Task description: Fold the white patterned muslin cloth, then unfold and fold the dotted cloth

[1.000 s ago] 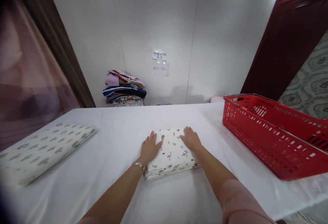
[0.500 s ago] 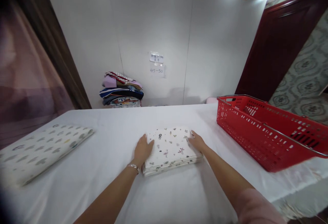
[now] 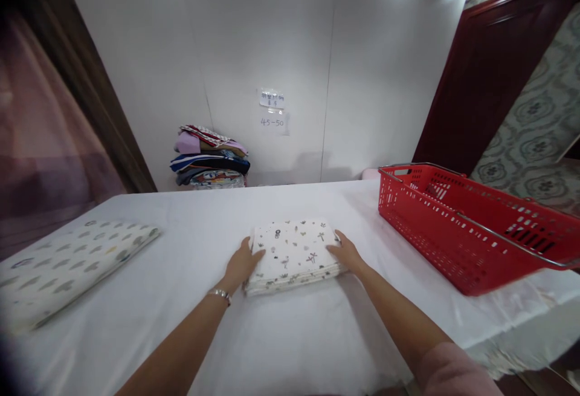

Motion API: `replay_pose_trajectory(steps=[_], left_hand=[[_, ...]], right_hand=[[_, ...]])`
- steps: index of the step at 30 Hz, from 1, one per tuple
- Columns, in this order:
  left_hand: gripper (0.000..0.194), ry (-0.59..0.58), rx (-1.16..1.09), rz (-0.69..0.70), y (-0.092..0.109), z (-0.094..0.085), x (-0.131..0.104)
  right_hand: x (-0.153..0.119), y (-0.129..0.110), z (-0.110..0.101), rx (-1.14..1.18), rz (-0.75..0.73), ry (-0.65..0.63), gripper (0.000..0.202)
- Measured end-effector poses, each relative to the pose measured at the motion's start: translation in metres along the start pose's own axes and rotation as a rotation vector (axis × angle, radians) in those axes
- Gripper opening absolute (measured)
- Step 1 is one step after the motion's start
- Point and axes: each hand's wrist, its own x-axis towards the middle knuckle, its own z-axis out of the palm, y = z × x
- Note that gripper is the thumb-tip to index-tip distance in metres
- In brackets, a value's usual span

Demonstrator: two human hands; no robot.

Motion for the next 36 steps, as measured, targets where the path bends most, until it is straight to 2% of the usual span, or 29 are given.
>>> replay_pose_trajectory(steps=[4, 8, 11, 13, 15, 17, 19, 22, 24, 30, 36], left_hand=[[0.066, 0.002, -0.01, -0.045, 0.0, -0.001, 0.016], [0.066, 0.006, -0.035, -0.045, -0.003, 0.002, 0.012], [0.063, 0.07, -0.091, -0.016, -0.006, 0.0, 0.002], [0.054, 0.154, -0.114, 0.092, -0.009, -0.002, -0.009], [0.042, 0.228, -0.123, 0.259, -0.011, -0.005, -0.021], [0.033, 0.229, -0.127, 0.416, -0.013, -0.006, -0.034], [0.028, 0.167, -0.116, 0.515, -0.016, -0.005, -0.044], [0.025, 0.072, -0.072, 0.579, -0.022, -0.004, -0.052], [0.024, 0.055, -0.049, 0.605, -0.025, -0.004, -0.053], [0.021, 0.083, 0.028, 0.621, -0.021, 0.0, -0.052], [0.018, 0.097, 0.026, 0.609, -0.017, 0.004, -0.054]], right_hand=[[0.008, -0.005, 0.004, -0.145, 0.005, -0.014, 0.067], [0.007, -0.009, -0.004, -0.331, 0.026, -0.062, 0.071], [-0.004, -0.016, -0.01, -0.404, -0.139, 0.016, 0.062], [-0.017, -0.022, -0.009, -0.386, -0.334, 0.056, 0.052], [-0.032, -0.028, -0.005, -0.331, -0.499, 0.025, 0.044], [-0.045, -0.034, 0.001, -0.274, -0.605, -0.049, 0.038], [-0.054, -0.039, 0.008, -0.251, -0.668, -0.115, 0.034], [-0.059, -0.047, 0.017, -0.276, -0.717, -0.169, 0.032], [-0.06, -0.051, 0.021, -0.289, -0.739, -0.192, 0.032], [-0.057, -0.059, 0.031, -0.324, -0.769, -0.241, 0.03], [-0.058, -0.056, 0.038, -0.307, -0.76, -0.175, 0.028]])
